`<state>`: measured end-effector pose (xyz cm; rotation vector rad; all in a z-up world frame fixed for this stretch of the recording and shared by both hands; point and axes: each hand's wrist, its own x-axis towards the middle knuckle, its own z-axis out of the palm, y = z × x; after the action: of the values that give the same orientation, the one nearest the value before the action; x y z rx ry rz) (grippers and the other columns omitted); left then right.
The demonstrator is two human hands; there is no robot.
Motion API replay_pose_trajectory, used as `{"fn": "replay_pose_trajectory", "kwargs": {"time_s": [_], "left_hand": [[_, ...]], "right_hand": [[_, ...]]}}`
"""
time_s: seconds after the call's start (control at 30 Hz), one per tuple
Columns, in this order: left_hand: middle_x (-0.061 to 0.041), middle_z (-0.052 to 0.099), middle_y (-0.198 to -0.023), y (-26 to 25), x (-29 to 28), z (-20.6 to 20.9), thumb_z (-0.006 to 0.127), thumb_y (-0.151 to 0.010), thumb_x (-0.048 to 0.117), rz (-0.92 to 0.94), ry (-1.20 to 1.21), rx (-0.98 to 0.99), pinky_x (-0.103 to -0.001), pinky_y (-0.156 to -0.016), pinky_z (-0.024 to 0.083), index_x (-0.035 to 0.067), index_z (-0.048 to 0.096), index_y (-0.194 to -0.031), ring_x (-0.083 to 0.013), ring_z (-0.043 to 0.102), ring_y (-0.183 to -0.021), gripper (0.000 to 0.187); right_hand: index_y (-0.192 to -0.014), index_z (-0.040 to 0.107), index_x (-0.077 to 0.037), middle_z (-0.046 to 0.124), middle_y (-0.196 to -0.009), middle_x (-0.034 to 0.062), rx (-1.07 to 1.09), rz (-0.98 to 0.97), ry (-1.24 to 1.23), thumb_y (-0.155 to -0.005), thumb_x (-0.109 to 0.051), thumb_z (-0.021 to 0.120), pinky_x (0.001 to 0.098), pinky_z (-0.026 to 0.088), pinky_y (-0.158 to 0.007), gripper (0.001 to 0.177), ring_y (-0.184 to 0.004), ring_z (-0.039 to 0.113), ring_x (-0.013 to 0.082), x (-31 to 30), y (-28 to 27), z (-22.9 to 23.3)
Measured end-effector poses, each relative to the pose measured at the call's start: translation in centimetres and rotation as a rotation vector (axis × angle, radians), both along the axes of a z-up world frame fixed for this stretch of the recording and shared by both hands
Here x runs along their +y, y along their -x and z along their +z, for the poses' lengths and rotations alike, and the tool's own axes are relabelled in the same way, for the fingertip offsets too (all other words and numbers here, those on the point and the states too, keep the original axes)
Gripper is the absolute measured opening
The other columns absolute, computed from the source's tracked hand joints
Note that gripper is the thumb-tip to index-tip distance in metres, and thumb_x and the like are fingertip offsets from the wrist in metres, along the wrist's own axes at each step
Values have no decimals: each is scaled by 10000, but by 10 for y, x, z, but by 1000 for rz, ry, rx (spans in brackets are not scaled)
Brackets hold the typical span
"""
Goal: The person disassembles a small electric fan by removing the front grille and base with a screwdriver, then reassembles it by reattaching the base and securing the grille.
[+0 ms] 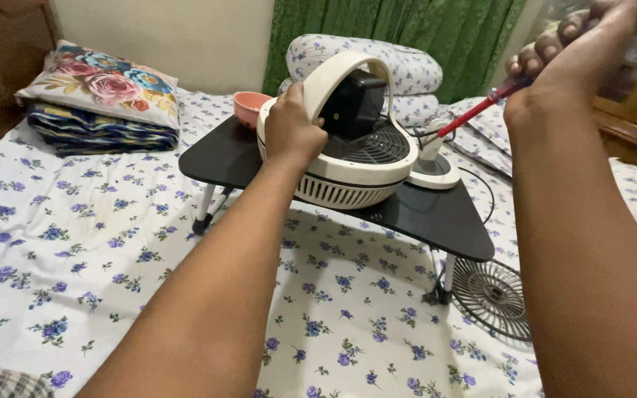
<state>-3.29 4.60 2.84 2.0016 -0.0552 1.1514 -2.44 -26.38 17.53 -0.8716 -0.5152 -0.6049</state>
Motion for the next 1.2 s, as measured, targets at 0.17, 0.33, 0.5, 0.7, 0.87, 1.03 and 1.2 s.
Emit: {"fn": "replay_pose_trajectory", "kwargs": {"time_s": [0.17,0.33,0.5,0.7,0.87,1.03,1.2], "left_hand": [[-241,715,-1091,-1,7,6,830,-694,59,-15,-21,46,-466,-933,522,0,601,-1165,-411,673,-1080,527],[-249,710,-1099,1,10,11,832,-707,81,-4,-25,158,-460,-939,532,2,583,-1164,-409,676,-1082,526],[-239,700,-1153,3,14,22,788,-716,54,33,-79,279,-446,-960,535,15,561,-1201,-394,674,-1109,537],[-228,684,-1189,10,15,30,815,-777,158,36,-136,398,-450,-980,519,30,512,-1263,-385,651,-1151,587],[-221,673,-1208,14,17,36,789,-775,109,21,-141,455,-429,-976,525,47,478,-1298,-369,647,-1170,612],[-231,688,-1193,11,18,40,801,-766,127,29,-195,435,-439,-986,520,37,515,-1255,-387,655,-1164,573],[-210,701,-1168,5,20,43,799,-744,180,96,-229,488,-450,-971,520,100,521,-1288,-377,663,-1145,617]], "right_hand": [[-666,386,-167,312,-537,-24,71,-60,17,-904,-399,584,366,285,-472,387,-442,272,158,9,36,17],[-715,347,-174,292,-599,-32,3,-52,83,-1027,-424,577,367,286,-532,461,-498,263,154,9,59,32],[-718,408,-158,299,-570,-30,-59,-32,40,-1052,-548,472,365,301,-525,517,-483,286,154,-5,47,47],[-736,424,-141,324,-594,-17,-46,59,-15,-1075,-553,449,373,336,-573,534,-520,318,165,-52,-5,54],[-751,437,-126,345,-613,-6,-21,92,15,-1095,-556,430,379,365,-613,551,-551,345,174,-75,-37,64],[-757,443,-123,363,-625,0,-70,226,91,-1078,-598,391,395,362,-635,575,-570,353,178,-101,-45,73],[-749,419,-175,349,-619,-45,91,239,55,-1085,-485,504,332,324,-602,465,-557,317,131,-121,-64,71]]}}
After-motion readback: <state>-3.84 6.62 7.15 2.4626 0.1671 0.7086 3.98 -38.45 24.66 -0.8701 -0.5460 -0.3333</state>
